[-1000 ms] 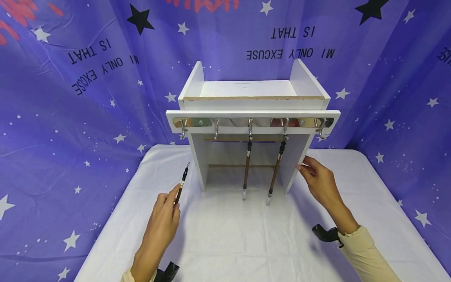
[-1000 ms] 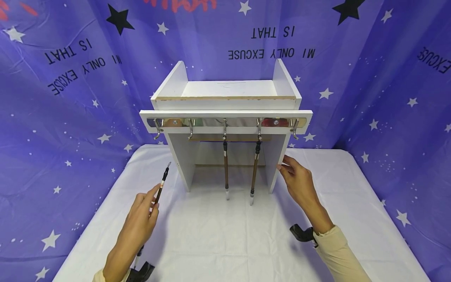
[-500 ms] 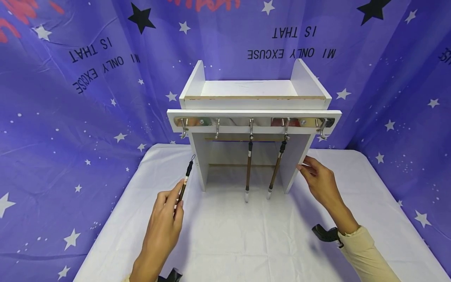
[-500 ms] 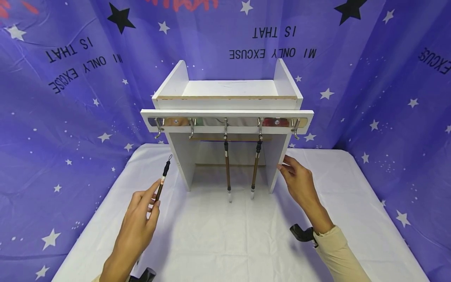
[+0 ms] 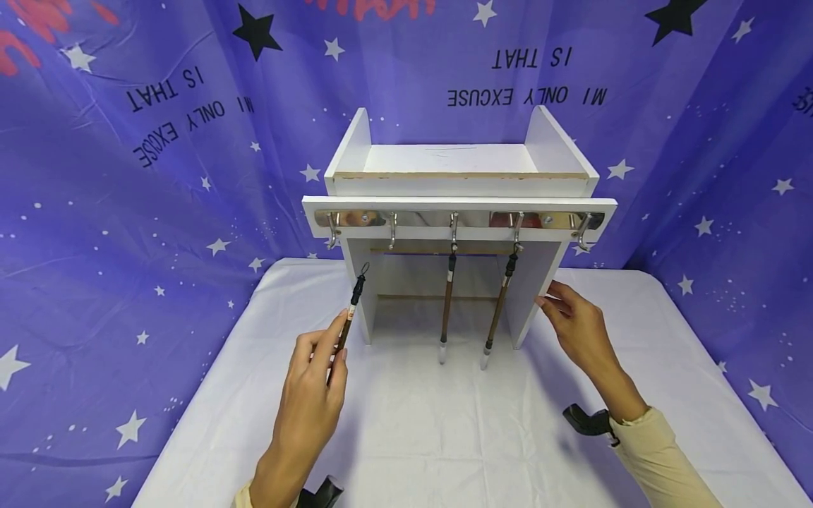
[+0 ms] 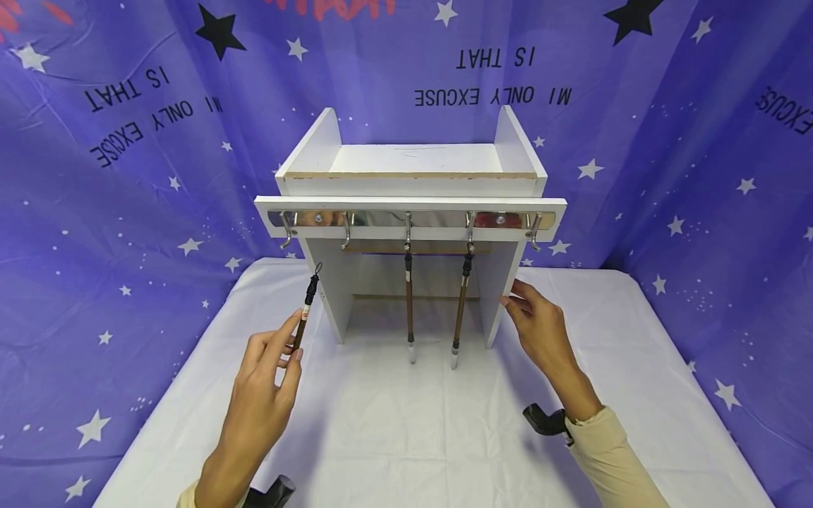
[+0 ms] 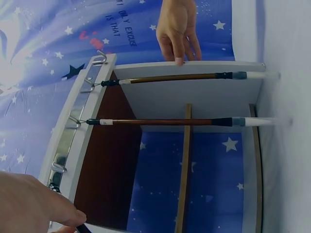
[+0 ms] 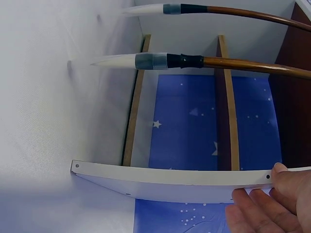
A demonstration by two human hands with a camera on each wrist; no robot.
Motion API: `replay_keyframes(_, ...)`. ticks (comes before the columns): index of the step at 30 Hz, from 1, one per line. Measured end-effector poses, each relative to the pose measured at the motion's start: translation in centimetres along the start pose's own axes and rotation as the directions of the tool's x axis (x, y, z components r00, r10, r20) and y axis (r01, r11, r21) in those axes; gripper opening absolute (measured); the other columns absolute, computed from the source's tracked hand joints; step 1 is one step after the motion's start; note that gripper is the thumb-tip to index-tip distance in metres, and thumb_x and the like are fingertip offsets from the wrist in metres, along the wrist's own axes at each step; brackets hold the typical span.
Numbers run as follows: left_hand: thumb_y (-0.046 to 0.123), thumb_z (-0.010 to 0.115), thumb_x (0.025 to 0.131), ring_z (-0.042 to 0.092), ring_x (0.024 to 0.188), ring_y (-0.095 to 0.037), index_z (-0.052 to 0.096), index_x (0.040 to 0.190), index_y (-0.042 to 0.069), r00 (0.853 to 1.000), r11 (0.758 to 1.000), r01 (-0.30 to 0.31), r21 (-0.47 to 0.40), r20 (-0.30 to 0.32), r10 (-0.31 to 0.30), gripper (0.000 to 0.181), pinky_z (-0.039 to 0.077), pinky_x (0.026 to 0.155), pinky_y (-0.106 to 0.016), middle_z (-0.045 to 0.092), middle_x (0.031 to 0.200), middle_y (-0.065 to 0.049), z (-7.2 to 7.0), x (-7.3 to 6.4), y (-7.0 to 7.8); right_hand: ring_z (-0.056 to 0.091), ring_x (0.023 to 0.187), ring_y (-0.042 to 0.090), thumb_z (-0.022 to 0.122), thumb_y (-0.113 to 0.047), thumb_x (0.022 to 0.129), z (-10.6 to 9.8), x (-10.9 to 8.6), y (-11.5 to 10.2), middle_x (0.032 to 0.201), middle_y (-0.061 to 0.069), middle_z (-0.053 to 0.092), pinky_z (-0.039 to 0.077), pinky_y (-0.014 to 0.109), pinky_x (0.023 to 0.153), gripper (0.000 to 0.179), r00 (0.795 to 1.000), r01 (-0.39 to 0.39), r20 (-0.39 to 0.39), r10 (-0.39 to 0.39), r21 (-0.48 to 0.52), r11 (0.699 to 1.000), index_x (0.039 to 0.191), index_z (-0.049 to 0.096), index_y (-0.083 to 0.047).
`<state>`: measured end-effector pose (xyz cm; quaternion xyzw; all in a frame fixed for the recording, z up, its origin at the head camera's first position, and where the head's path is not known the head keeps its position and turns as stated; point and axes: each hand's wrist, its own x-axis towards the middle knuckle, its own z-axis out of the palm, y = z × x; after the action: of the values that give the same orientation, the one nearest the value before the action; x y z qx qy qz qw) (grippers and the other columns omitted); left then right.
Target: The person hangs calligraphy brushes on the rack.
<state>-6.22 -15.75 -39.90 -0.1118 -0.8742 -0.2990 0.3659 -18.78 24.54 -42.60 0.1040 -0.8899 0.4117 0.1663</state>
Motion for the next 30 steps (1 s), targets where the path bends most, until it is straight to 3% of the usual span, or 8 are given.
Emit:
replay_keyframes(2, -0.012, 0.069, 0.093, 0.059, 0.091, -0.018, 0.057, 0.154, 0.02, 1.0, 1.0, -0.006, -0.015, -0.011, 0.006, 0.07, 0.055, 0.067, -0.033, 0.062, 0.112, -0.012, 0.2, 0.3, 0.2, 0.071, 0.118, 0.044, 0.064, -0.023, 0.108, 0.0, 0.0, 0.1, 0.135, 0.023, 0.069, 0.058, 0.015, 0.088, 0.041, 1.0, 0.001, -0.002, -0.001, 0.004, 1.0, 0.143, 0.062, -0.002)
replay_keyframes(4, -0.012, 0.069, 0.094, 0.06, 0.091, -0.018, 0.056, 0.155, 0.021, 1.0, 1.0, -0.011, -0.029, -0.017, 0.011, 0.07, 0.054, 0.068, -0.031, 0.062, 0.113, -0.012, 0.4, 0.7, 0.4, 0.071, 0.118, 0.044, 0.064, -0.023, 0.108, 0.0, 0.0, 0.1, 0.135, 0.023, 0.069, 0.057, 0.013, 0.088, 0.041, 1.0, -0.001, -0.004, 0.001, 0.006, 1.0, 0.143, 0.062, -0.002)
replay_keyframes(7, -0.012, 0.068, 0.094, 0.061, 0.091, -0.017, 0.056, 0.155, 0.021, 1.0, 0.999, -0.014, -0.044, -0.025, 0.013, 0.069, 0.054, 0.07, -0.029, 0.062, 0.113, -0.011, 0.7, 1.1, 0.6, 0.07, 0.119, 0.044, 0.063, -0.024, 0.109, 0.0, 0.0, 0.1, 0.136, 0.023, 0.068, 0.062, 0.033, 0.091, 0.041, 1.0, -0.008, -0.001, 0.008, 0.008, 1.0, 0.143, 0.062, -0.001)
replay_keyframes(10, -0.012, 0.068, 0.095, 0.062, 0.091, -0.016, 0.057, 0.154, 0.02, 1.0, 0.998, -0.008, -0.059, -0.029, 0.007, 0.068, 0.055, 0.072, -0.028, 0.061, 0.112, -0.011, 1.0, 1.4, 0.7, 0.07, 0.119, 0.045, 0.062, -0.024, 0.109, 0.1, 0.0, 0.1, 0.137, 0.024, 0.068, 0.057, 0.051, 0.093, 0.042, 1.0, -0.015, 0.002, 0.015, 0.007, 1.0, 0.144, 0.061, -0.001)
replay_keyframes(18, -0.012, 0.067, 0.096, 0.065, 0.091, -0.019, 0.056, 0.154, 0.017, 1.0, 0.995, -0.013, -0.097, -0.029, 0.01, 0.066, 0.06, 0.072, -0.032, 0.06, 0.113, -0.014, 2.0, 1.9, 1.1, 0.07, 0.119, 0.045, 0.063, -0.025, 0.109, 0.1, 0.0, 0.0, 0.136, 0.023, 0.068, 0.057, 0.053, 0.092, 0.042, 1.0, -0.014, -0.003, 0.014, 0.005, 1.0, 0.144, 0.061, -0.002)
replay_keyframes(30, -0.013, 0.068, 0.094, 0.064, 0.092, -0.022, 0.057, 0.154, 0.018, 0.998, 0.994, -0.032, -0.107, -0.063, 0.025, 0.068, 0.059, 0.067, -0.037, 0.061, 0.114, -0.015, 3.2, 2.0, 1.2, 0.07, 0.119, 0.045, 0.063, -0.024, 0.109, 0.1, 0.0, 0.1, 0.136, 0.023, 0.069, 0.056, 0.054, 0.093, 0.041, 1.0, -0.013, -0.005, 0.013, 0.007, 1.0, 0.144, 0.062, -0.002)
